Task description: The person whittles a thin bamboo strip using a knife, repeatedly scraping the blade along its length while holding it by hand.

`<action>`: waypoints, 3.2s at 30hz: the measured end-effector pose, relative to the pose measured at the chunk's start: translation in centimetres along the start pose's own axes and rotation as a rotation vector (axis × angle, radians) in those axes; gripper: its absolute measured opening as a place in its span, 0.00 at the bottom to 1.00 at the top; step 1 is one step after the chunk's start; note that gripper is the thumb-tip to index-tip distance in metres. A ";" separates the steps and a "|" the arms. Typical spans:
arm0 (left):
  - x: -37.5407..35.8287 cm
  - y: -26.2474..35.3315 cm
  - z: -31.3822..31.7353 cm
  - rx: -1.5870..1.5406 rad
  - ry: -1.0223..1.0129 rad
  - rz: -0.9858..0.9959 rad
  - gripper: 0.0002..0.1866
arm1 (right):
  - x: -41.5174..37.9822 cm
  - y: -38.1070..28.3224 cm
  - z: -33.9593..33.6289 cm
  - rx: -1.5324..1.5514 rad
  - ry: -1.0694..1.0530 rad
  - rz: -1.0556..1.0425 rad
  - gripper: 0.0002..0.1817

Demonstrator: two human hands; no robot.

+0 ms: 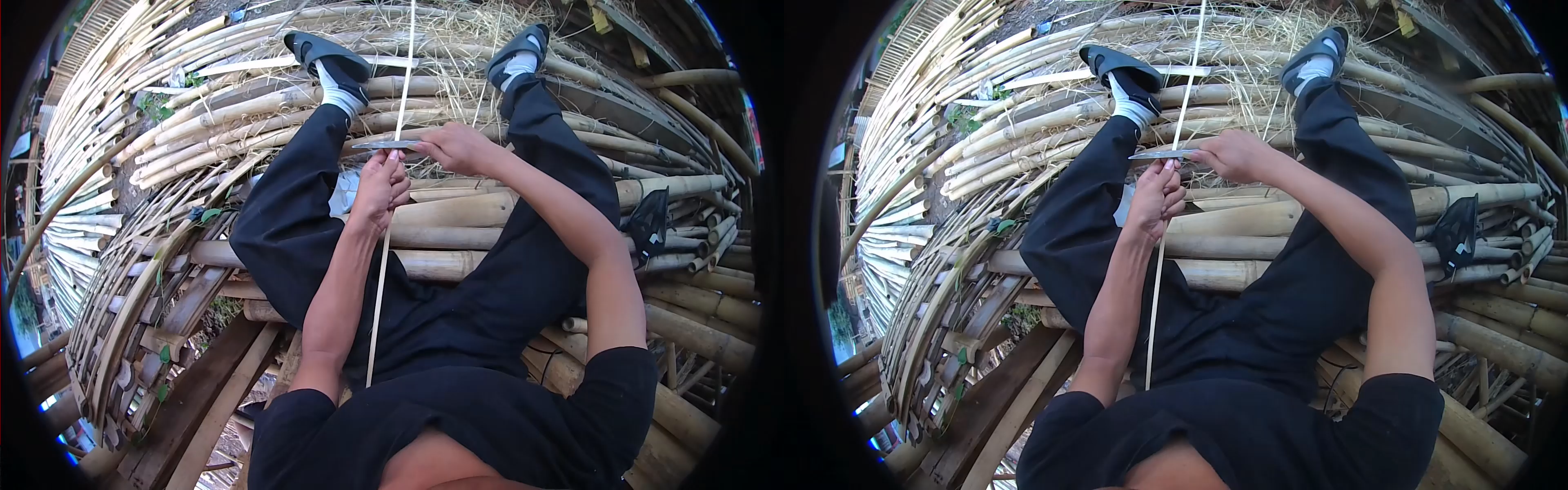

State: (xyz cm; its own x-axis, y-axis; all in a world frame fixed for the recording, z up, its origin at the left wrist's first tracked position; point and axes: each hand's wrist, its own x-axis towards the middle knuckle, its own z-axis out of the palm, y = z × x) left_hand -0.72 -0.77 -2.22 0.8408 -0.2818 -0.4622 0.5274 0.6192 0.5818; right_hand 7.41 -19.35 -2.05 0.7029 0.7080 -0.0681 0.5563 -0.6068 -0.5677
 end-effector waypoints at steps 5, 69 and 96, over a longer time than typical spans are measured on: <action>0.9 -0.6 -0.6 0.010 0.040 -0.027 0.07 | 0.4 0.9 0.6 -0.076 -0.045 0.023 0.23; -0.9 0.3 0.8 0.193 -0.092 0.044 0.10 | 1.5 2.9 -3.0 -0.134 0.323 0.271 0.13; -0.3 -0.5 0.2 0.253 -0.024 0.102 0.10 | 0.1 -0.2 -1.8 -0.210 0.256 0.214 0.10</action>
State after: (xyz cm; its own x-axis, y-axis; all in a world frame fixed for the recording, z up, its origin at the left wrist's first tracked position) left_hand -1.25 -1.16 -2.21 0.8923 -0.2465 -0.3783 0.4509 0.4433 0.7747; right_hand 8.17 -19.79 -0.47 0.8858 0.4607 0.0558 0.4454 -0.8104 -0.3805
